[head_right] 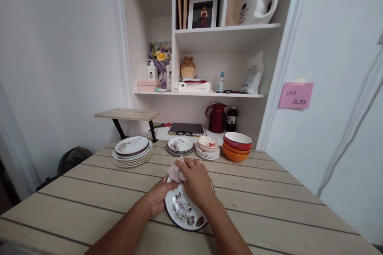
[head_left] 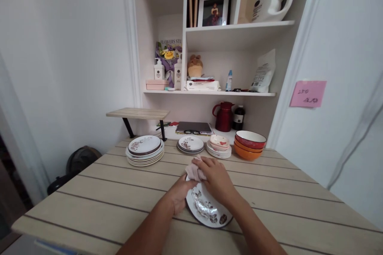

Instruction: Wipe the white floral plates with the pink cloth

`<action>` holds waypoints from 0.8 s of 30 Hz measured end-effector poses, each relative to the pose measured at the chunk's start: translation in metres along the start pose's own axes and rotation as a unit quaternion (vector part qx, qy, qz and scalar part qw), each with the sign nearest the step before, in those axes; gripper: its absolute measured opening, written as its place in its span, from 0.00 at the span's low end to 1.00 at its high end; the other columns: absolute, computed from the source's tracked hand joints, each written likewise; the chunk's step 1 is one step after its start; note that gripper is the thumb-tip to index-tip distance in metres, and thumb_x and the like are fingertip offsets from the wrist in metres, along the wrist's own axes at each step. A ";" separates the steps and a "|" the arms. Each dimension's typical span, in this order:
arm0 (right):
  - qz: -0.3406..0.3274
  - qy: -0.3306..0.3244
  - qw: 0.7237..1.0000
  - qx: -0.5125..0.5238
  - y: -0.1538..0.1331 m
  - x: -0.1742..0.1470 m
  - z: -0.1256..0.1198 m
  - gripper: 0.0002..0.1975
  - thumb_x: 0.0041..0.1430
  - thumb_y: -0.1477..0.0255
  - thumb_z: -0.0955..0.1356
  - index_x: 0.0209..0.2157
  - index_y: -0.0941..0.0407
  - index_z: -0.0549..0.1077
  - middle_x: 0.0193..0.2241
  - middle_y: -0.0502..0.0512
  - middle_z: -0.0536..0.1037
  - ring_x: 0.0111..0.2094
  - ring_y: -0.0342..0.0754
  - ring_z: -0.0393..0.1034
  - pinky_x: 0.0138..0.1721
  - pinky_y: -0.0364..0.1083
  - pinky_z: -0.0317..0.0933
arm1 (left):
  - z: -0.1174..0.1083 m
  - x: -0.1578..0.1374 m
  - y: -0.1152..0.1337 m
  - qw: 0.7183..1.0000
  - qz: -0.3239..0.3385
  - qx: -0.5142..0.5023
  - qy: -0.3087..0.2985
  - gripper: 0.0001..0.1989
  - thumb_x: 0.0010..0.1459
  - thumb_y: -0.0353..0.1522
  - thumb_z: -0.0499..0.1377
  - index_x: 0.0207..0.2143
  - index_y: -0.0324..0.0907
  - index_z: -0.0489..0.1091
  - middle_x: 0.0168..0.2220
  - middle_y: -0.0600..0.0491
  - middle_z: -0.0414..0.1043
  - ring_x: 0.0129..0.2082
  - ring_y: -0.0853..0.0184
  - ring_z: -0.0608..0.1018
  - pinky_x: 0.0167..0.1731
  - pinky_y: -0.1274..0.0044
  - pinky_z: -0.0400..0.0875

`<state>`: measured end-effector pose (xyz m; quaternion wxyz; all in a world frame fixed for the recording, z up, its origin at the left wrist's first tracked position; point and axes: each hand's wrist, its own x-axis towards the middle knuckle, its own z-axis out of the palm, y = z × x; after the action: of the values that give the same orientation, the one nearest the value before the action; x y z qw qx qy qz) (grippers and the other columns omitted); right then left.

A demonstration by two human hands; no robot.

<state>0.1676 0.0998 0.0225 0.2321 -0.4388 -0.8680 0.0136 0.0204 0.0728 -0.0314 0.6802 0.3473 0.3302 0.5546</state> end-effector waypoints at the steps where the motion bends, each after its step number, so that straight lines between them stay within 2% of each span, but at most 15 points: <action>1: 0.003 -0.001 1.000 0.006 -0.001 0.000 -0.001 0.34 0.47 0.81 0.63 0.57 0.45 0.64 0.58 0.53 0.65 0.55 0.55 0.59 0.51 0.52 0.52 | 0.000 0.000 0.000 1.000 -0.001 0.000 0.001 0.25 0.45 0.29 0.67 0.47 0.38 0.69 0.35 0.44 0.78 0.32 0.58 0.80 0.37 0.71 0.70; 6: 0.087 0.037 0.993 0.072 0.008 -0.002 -0.003 0.30 0.51 0.75 0.63 0.57 0.47 0.62 0.55 0.53 0.68 0.52 0.52 0.63 0.45 0.46 0.58 | 0.000 -0.002 0.000 1.000 -0.003 -0.028 -0.013 0.24 0.48 0.35 0.67 0.48 0.37 0.69 0.36 0.42 0.79 0.35 0.56 0.80 0.44 0.65 0.70; 9: 0.127 0.082 0.981 0.125 0.017 -0.003 0.000 0.29 0.51 0.75 0.62 0.57 0.47 0.62 0.56 0.52 0.68 0.52 0.52 0.65 0.45 0.47 0.59 | 0.001 -0.002 0.002 0.999 0.013 -0.051 0.000 0.27 0.49 0.36 0.67 0.51 0.37 0.68 0.37 0.41 0.79 0.40 0.53 0.80 0.48 0.62 0.68; 12: 0.160 0.112 0.960 0.200 0.027 -0.003 0.008 0.29 0.50 0.74 0.62 0.56 0.50 0.62 0.54 0.54 0.70 0.51 0.53 0.66 0.49 0.49 0.59 | 0.001 0.000 0.005 0.995 0.039 -0.089 0.024 0.31 0.49 0.35 0.67 0.54 0.37 0.65 0.41 0.39 0.78 0.44 0.52 0.78 0.49 0.62 0.68; 15: 0.188 0.109 0.925 0.312 0.029 -0.003 0.020 0.28 0.49 0.72 0.62 0.55 0.53 0.62 0.48 0.55 0.74 0.47 0.53 0.69 0.47 0.50 0.61 | -0.004 0.005 0.009 0.988 0.064 -0.134 0.053 0.33 0.50 0.35 0.66 0.57 0.38 0.62 0.46 0.39 0.75 0.46 0.53 0.77 0.51 0.61 0.67; 18: 0.207 0.095 0.859 0.459 0.017 -0.002 0.032 0.27 0.48 0.69 0.64 0.53 0.55 0.62 0.44 0.56 0.76 0.43 0.53 0.71 0.44 0.50 0.65 | -0.012 0.010 0.012 0.978 0.086 -0.170 0.084 0.32 0.52 0.36 0.64 0.58 0.37 0.60 0.49 0.38 0.73 0.48 0.53 0.76 0.51 0.61 0.67; 22: 0.241 0.081 0.711 0.656 -0.008 -0.003 0.040 0.31 0.47 0.67 0.67 0.55 0.53 0.59 0.46 0.57 0.76 0.42 0.52 0.73 0.44 0.50 0.67 | -0.017 0.013 0.013 0.974 0.098 -0.189 0.083 0.33 0.52 0.38 0.64 0.58 0.38 0.60 0.50 0.38 0.72 0.49 0.52 0.75 0.52 0.60 0.67; 24: 0.258 0.071 0.652 0.709 -0.014 -0.004 0.041 0.34 0.46 0.68 0.68 0.56 0.52 0.58 0.48 0.57 0.75 0.43 0.52 0.73 0.44 0.50 0.68 | -0.015 0.011 0.013 0.976 0.092 -0.186 0.066 0.34 0.52 0.38 0.64 0.59 0.39 0.59 0.50 0.39 0.72 0.49 0.52 0.75 0.52 0.60 0.66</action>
<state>0.1424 0.0955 -0.0129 0.5210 -0.3467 -0.4266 0.6530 0.0028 0.0870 -0.0290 0.6558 0.2059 0.2320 0.6883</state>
